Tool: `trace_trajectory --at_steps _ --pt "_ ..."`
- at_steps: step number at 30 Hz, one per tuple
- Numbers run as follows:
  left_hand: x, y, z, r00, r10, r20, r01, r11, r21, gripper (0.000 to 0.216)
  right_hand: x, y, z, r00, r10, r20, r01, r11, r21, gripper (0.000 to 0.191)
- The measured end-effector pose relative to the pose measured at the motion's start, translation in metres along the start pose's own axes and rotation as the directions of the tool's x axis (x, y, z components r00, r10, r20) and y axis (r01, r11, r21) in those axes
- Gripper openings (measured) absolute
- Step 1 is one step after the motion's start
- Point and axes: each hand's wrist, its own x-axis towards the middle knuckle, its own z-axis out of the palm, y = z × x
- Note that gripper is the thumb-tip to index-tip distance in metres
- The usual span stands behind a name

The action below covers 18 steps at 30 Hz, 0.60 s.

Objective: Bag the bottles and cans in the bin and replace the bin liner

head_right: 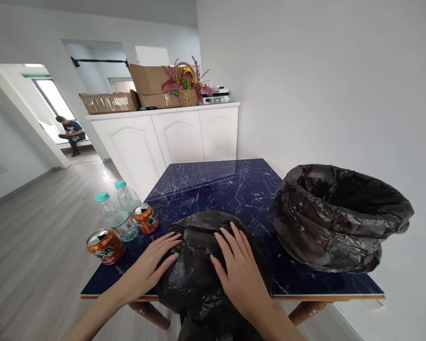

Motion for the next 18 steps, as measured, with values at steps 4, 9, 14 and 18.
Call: trace_trajectory --at_steps 4,9,14,18 --pt "-0.002 -0.025 0.005 0.978 0.057 0.2 -0.089 0.984 0.155 0.06 0.005 0.027 0.022 0.95 0.148 0.273 -0.136 0.989 -0.064 0.077" --pt "0.004 -0.029 0.01 0.996 0.079 0.028 -0.083 0.983 0.166 0.049 0.015 0.025 0.025 0.978 0.13 0.164 -0.111 0.987 -0.12 0.074" --pt "0.034 -0.023 0.047 0.997 0.074 -0.022 -0.07 0.984 0.163 0.066 0.058 -0.019 0.048 0.981 -0.075 0.176 0.085 0.995 -0.047 0.07" --pt "0.04 -0.04 0.069 0.999 0.023 -0.043 -0.013 0.973 0.23 0.069 0.096 0.006 0.076 0.958 -0.031 0.285 0.064 0.992 -0.109 0.071"
